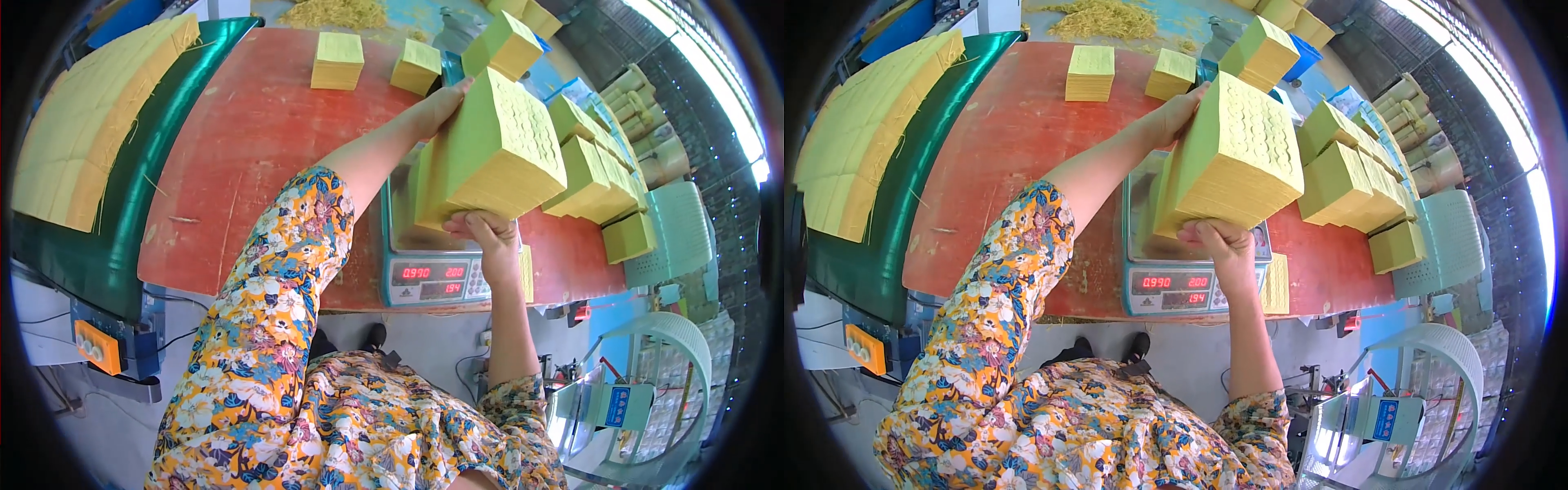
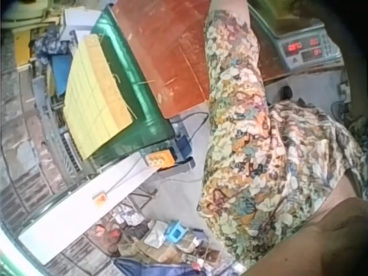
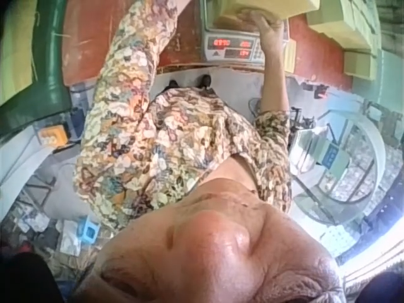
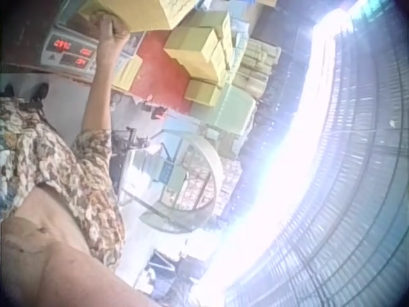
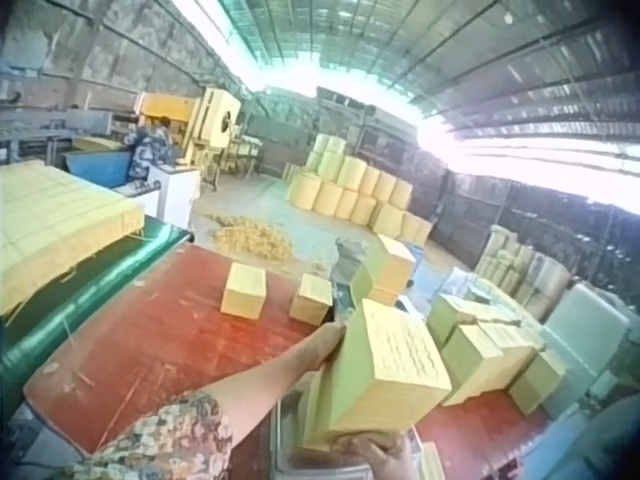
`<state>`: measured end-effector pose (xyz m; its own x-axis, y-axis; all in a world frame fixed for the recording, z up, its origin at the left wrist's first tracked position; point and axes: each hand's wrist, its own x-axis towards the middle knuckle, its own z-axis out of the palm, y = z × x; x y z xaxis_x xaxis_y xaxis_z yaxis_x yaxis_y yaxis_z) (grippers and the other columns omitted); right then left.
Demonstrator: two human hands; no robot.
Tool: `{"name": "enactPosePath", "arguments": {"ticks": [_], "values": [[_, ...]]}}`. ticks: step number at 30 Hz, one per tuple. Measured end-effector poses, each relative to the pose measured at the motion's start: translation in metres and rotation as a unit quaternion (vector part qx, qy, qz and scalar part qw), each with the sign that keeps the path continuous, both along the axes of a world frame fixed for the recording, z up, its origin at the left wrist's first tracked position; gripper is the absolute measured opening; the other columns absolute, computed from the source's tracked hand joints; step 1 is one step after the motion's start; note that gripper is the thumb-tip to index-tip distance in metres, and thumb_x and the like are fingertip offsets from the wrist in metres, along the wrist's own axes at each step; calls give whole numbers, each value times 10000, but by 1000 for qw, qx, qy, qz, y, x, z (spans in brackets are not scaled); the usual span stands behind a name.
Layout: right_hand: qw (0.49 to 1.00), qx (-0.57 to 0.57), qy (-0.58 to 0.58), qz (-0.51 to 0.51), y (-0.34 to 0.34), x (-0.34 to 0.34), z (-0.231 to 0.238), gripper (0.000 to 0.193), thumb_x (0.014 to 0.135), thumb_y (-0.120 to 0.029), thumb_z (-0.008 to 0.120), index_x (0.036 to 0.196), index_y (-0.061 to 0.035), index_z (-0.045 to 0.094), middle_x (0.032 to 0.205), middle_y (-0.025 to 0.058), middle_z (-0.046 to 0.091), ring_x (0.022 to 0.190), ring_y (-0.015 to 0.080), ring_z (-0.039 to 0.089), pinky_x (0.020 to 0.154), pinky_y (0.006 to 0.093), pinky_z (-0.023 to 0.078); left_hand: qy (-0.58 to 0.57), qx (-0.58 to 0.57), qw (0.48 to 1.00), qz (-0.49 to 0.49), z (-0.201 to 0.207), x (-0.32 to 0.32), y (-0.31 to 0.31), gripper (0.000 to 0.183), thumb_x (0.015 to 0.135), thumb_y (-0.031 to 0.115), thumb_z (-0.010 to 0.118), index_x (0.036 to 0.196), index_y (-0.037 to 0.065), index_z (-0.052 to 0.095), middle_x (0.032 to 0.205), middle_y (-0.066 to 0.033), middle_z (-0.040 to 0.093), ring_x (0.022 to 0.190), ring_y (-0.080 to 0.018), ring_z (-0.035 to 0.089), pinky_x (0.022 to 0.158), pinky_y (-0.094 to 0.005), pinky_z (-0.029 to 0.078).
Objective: Weighing and organizing stacks of yellow paper sheets on an electronic balance scale.
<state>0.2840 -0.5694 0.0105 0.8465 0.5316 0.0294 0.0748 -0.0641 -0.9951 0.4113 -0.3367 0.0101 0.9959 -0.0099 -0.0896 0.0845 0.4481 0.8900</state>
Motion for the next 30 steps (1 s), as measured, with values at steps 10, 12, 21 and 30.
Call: {"name": "enactPosePath", "arguments": {"ticks": [10, 12, 21, 30], "values": [[1000, -6, 7, -19, -12, -25, -13, 190, 929, -74, 567, 985, 32, 714, 911, 81, 728, 896, 135, 662, 856, 298, 525, -80, -28, 992, 92, -70, 23, 30, 575, 1025, 531, 402, 1303, 70, 601, 1244, -75, 655, 1171, -180, 581, 1021, -360, 429], [998, -27, 47, 17, -27, -57, -30, 193, 936, -83, 569, 997, 32, 712, 915, 80, 724, 905, 135, 664, 853, 297, 528, -89, -25, 965, 245, -89, -22, 33, 499, 1023, 474, 447, 1268, 78, 628, 1178, -77, 677, 1141, -164, 597, 982, -341, 452], [943, -57, 281, 169, -26, -168, -98, 243, 977, -131, 562, 1117, 42, 661, 964, 88, 704, 864, 128, 653, 783, 287, 535, 121, -32, 950, 284, -140, -410, 22, 370, 1008, 337, 504, 921, 9, 650, 877, -117, 697, 817, -201, 666, 738, -336, 512], [945, -53, 140, 291, -45, -199, -112, 226, 893, -169, 658, 1054, -15, 695, 912, 136, 704, 841, 209, 684, 769, 355, 533, 282, 38, 918, 276, -138, -503, -92, 367, 1014, 319, 466, 1020, -13, 624, 961, -152, 701, 921, -232, 680, 812, -357, 540]]}}
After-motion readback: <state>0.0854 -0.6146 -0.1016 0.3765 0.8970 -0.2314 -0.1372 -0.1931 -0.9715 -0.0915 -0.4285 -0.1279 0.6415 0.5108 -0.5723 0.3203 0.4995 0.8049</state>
